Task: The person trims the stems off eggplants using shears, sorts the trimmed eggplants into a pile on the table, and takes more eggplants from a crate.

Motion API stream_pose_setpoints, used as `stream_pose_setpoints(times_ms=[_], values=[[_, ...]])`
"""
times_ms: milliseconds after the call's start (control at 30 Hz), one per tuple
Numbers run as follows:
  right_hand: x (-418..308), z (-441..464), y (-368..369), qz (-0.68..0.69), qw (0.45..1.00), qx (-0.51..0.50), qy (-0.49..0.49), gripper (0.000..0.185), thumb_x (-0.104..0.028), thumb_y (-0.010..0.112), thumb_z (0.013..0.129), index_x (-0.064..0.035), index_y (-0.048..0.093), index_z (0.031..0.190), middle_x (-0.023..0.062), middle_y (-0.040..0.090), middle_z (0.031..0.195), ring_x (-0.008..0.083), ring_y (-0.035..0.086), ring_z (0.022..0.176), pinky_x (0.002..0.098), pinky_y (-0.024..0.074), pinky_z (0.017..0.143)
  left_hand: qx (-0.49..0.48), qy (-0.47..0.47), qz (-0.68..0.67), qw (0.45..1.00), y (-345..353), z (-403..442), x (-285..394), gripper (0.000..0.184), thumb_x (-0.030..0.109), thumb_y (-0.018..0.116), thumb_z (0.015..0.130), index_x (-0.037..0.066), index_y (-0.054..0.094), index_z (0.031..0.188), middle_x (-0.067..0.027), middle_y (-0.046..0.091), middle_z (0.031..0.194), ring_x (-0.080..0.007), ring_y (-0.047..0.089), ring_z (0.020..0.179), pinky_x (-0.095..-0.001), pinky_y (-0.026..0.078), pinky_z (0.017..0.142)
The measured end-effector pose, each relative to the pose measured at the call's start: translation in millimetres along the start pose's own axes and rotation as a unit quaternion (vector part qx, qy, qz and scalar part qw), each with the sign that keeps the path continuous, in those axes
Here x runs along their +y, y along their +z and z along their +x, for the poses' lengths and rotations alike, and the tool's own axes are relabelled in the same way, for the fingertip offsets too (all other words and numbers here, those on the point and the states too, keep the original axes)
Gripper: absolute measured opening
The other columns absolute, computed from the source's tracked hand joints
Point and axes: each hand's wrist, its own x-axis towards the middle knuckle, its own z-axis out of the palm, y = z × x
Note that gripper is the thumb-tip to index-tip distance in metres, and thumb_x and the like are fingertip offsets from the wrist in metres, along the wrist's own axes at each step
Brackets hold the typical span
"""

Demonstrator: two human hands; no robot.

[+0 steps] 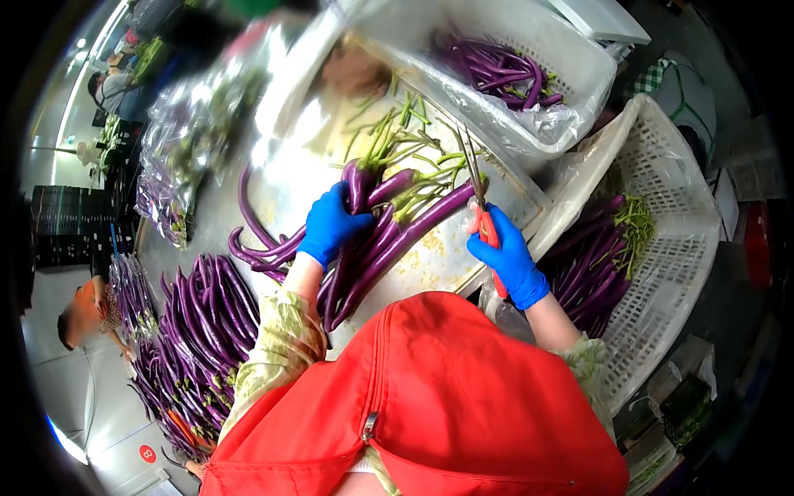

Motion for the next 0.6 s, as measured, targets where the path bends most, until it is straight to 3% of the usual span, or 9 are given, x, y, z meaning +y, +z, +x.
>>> stream_pose_setpoints(times_ms=[100,200,233,367,467,567,600], values=[[-1,2,1,0.021,1.0,0.001,-0.017,0.045,-0.009,0.062,0.079,-0.0056,0.048,0.122,-0.0004,0.055,0.092,0.0068,0.05,0.076,0.0205,0.0421,0.063,-0.145,-0.036,0.035,0.988,-8,11,2,0.052,0.038,0.072,0.061,0.003,0.056,0.095,-0.0216,0.06,0.089,-0.037,0.058,0.082,-0.0435,0.047,0.075],[3,3,1,0.028,0.999,-0.005,-0.04,0.046,-0.009,0.062,0.079,-0.0053,0.048,0.123,-0.0002,0.054,0.093,0.0068,0.05,0.077,0.0204,0.0422,0.065,-0.05,-0.007,0.011,0.999,6,-3,-1,0.053,0.036,0.072,0.061,0.002,0.057,0.098,-0.0209,0.061,0.085,-0.0368,0.059,0.08,-0.0421,0.048,0.073],[4,2,2,0.023,0.999,-0.008,-0.042,0.046,-0.008,0.061,0.08,-0.0049,0.047,0.123,-0.0002,0.054,0.093,0.0069,0.05,0.078,0.0207,0.0423,0.067,-0.022,-0.012,-0.086,0.996,20,-8,-11,0.051,0.035,0.071,0.062,0.004,0.058,0.101,-0.0188,0.063,0.084,-0.0343,0.061,0.079,-0.0402,0.048,0.073],[-6,-6,7,-0.008,0.997,-0.044,-0.064,0.046,-0.007,0.06,0.08,-0.0028,0.047,0.123,-0.0002,0.053,0.093,0.0074,0.05,0.082,0.0223,0.0419,0.075,-0.026,-0.088,-0.135,0.987,-21,-26,16,0.052,0.032,0.068,0.064,0.006,0.056,0.107,-0.0157,0.065,0.09,-0.0289,0.064,0.082,-0.0359,0.048,0.074],[-10,-13,13,-0.084,0.989,-0.094,-0.075,0.049,-0.007,0.06,0.078,-0.0015,0.046,0.124,0.0013,0.054,0.092,0.0082,0.05,0.084,0.0229,0.0423,0.078,0.061,-0.064,-0.166,0.982,-47,-35,13,0.048,0.03,0.067,0.069,0.006,0.054,0.11,-0.0136,0.065,0.086,-0.0264,0.063,0.077,-0.0359,0.048,0.071],[-12,-13,22,-0.077,0.988,-0.128,-0.033,0.054,-0.012,0.063,0.078,-0.0009,0.043,0.126,0.0028,0.055,0.092,0.0095,0.051,0.084,0.0243,0.0427,0.079,0.125,-0.051,-0.194,0.972,-68,-47,9,0.048,0.029,0.068,0.071,0.008,0.053,0.112,-0.0129,0.064,0.085,-0.0248,0.063,0.075,-0.0347,0.048,0.07],[-13,-12,24,-0.073,0.987,-0.142,-0.02,0.052,-0.005,0.06,0.078,-0.0009,0.042,0.128,0.0008,0.051,0.095,0.0084,0.048,0.089,0.0223,0.0392,0.081,0.146,-0.051,-0.191,0.969,-75,-54,14,0.048,0.029,0.068,0.071,0.009,0.052,0.113,-0.0128,0.064,0.084,-0.0248,0.063,0.075,-0.0347,0.048,0.07]])
